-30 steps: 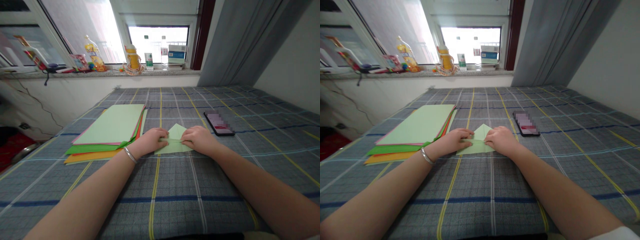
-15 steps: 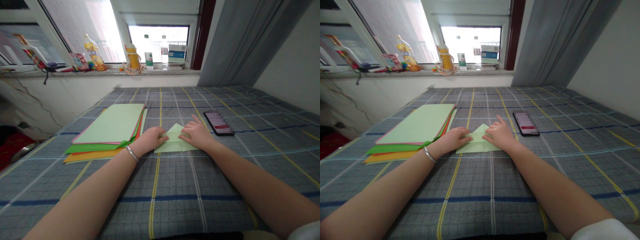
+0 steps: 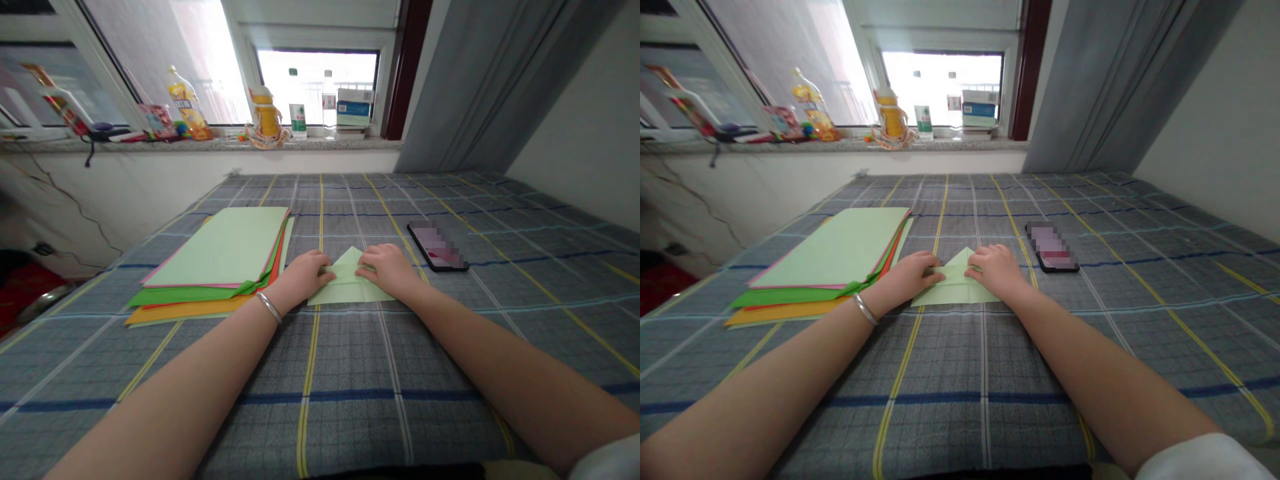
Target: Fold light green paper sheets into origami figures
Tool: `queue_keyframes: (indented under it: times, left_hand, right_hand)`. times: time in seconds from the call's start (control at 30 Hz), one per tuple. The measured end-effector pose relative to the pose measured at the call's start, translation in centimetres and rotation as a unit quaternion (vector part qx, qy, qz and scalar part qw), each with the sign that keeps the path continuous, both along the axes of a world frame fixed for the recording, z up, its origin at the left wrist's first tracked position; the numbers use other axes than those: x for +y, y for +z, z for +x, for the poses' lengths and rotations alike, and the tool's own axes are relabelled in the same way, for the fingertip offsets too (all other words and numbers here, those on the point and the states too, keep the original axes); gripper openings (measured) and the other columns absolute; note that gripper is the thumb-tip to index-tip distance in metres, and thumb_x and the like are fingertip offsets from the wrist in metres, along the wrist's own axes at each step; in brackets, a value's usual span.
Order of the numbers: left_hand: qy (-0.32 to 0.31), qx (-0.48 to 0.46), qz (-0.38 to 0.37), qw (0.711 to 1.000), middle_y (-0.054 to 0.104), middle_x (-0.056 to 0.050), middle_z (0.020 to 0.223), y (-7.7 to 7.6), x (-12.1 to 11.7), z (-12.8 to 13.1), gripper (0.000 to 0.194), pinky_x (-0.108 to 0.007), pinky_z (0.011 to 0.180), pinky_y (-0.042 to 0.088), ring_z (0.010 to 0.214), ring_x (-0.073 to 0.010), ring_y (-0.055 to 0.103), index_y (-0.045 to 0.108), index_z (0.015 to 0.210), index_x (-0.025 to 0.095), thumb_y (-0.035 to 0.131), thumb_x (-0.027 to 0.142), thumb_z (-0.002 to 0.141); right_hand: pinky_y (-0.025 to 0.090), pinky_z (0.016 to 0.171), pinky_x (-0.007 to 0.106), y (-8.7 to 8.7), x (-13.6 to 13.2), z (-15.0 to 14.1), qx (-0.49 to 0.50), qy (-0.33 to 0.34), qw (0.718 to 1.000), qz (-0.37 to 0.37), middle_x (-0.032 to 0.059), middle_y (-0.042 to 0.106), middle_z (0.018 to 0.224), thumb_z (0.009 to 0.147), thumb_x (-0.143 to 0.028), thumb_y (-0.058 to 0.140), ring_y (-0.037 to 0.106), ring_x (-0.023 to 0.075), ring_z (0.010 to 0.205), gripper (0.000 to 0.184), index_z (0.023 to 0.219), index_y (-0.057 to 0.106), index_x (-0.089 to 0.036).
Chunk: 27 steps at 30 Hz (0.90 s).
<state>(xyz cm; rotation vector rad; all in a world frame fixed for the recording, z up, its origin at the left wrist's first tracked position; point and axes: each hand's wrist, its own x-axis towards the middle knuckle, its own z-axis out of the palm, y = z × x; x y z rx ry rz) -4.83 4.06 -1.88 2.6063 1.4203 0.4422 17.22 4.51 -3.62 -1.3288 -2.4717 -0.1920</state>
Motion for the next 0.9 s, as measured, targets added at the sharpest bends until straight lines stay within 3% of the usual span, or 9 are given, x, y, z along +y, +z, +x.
queue_keyframes:
  times: [0.5,0.77,0.83,0.9]
  left_hand:
    - [0.012,0.038,0.021,0.999,0.065,-0.007,0.088,-0.5,0.4,-0.3,0.012,-0.034,0.083,0.044,0.087,-0.0216,0.059,0.063,0.089,0.015,0.058,0.026,0.085]
    - [0.060,-0.052,-0.085,0.993,0.067,-0.003,0.089,-0.7,0.9,-1.5,0.018,-0.028,0.073,0.048,0.083,-0.0181,0.062,0.061,0.100,0.018,0.057,0.024,0.083]
    - [0.054,-0.047,-0.060,0.996,0.066,-0.004,0.093,-0.9,0.9,-1.5,0.021,-0.030,0.077,0.048,0.085,-0.0185,0.061,0.061,0.102,0.018,0.057,0.023,0.082]
    - [0.039,-0.026,0.009,0.999,0.063,-0.007,0.101,-0.9,0.5,-1.2,0.023,-0.034,0.085,0.047,0.092,-0.0201,0.059,0.062,0.104,0.018,0.056,0.019,0.082]
  right_hand:
    - [0.035,0.080,0.033,-0.4,0.0,-0.1,0.046,-0.071,0.996,-0.040,0.0042,0.067,0.095,0.085,-0.040,0.059,0.058,0.0207,0.093,0.020,0.084,0.067,-0.022]
    - [0.036,0.081,0.033,-0.5,0.0,-0.1,0.044,-0.081,0.995,-0.047,0.0036,0.067,0.096,0.086,-0.042,0.058,0.058,0.0212,0.095,0.022,0.085,0.068,-0.022]
    - [0.037,0.081,0.033,-0.5,0.0,-0.1,0.042,-0.083,0.995,-0.046,0.0036,0.067,0.096,0.086,-0.042,0.057,0.058,0.0211,0.095,0.022,0.086,0.068,-0.022]
    - [0.037,0.081,0.033,-0.5,0.0,-0.1,0.041,-0.085,0.995,-0.044,0.0035,0.067,0.095,0.086,-0.042,0.057,0.059,0.0212,0.095,0.022,0.085,0.067,-0.023]
